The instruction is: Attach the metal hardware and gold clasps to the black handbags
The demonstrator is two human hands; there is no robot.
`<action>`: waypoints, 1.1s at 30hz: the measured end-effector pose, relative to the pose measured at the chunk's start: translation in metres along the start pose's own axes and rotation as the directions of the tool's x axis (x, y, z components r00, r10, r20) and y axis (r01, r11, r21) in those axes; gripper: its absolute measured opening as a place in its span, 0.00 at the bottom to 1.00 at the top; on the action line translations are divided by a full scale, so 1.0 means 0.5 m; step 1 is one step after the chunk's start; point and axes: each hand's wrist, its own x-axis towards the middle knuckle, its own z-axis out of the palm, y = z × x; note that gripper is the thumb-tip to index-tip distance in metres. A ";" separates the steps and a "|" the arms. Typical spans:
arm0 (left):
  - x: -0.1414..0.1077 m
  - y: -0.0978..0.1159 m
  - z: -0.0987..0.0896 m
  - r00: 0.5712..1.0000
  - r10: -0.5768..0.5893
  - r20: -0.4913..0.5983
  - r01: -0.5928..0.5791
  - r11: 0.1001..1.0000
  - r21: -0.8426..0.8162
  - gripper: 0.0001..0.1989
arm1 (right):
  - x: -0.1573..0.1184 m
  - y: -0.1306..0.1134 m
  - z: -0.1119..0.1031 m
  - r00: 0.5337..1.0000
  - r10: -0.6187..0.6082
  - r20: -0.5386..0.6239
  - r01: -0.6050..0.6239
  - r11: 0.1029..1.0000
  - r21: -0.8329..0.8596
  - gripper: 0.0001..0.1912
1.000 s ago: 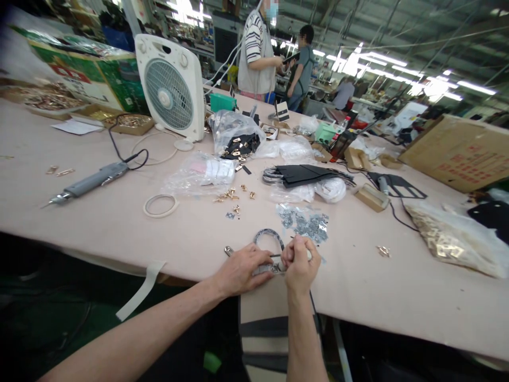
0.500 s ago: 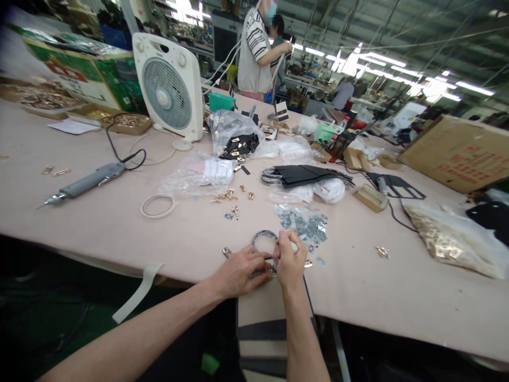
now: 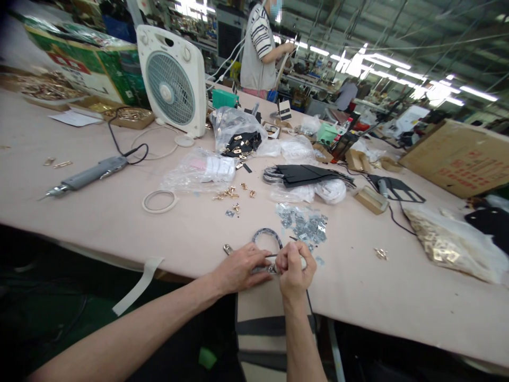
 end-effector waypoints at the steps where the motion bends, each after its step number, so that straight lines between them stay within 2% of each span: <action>1: 0.000 0.000 0.000 1.000 0.001 0.003 -0.001 1.000 -0.003 0.15 | 0.000 0.001 0.000 1.000 0.000 0.009 0.000 1.000 0.000 0.19; 7: 0.003 0.008 -0.007 1.000 -0.003 0.011 0.003 0.999 0.036 0.15 | 0.001 -0.001 0.002 0.996 0.014 0.089 -0.005 0.995 -0.095 0.21; 11: 0.004 0.012 -0.008 1.000 -0.029 0.004 0.028 0.999 0.034 0.13 | 0.006 -0.029 0.002 0.990 -0.106 0.098 0.112 0.992 -0.056 0.21; 13: 0.004 0.012 -0.007 0.999 -0.038 0.006 0.038 0.999 0.027 0.14 | 0.004 -0.029 0.000 0.984 -0.151 0.097 0.155 0.987 -0.033 0.20; 19: 0.005 0.009 -0.005 1.000 -0.008 -0.003 0.008 1.000 0.010 0.14 | -0.002 0.002 -0.014 0.991 -0.028 0.132 0.045 0.991 -0.129 0.20; 23: 0.005 0.008 -0.004 1.000 -0.026 -0.001 0.026 1.000 0.015 0.13 | 0.011 -0.030 -0.007 0.987 -0.117 0.106 0.121 0.992 -0.032 0.19; 25: 0.006 0.010 -0.006 0.999 -0.049 0.006 0.049 0.999 0.021 0.14 | 0.015 -0.034 -0.002 0.989 -0.122 0.082 0.123 0.992 -0.005 0.18; 30: 0.006 0.016 -0.009 0.999 -0.049 0.013 0.049 0.999 0.023 0.14 | 0.003 0.002 -0.007 0.995 0.050 0.081 -0.047 0.998 -0.043 0.20; 33: 0.004 0.013 -0.005 0.997 -0.079 -0.009 0.079 0.997 0.002 0.21 | -0.010 -0.003 -0.019 1.000 -0.018 0.025 0.017 0.999 0.051 0.20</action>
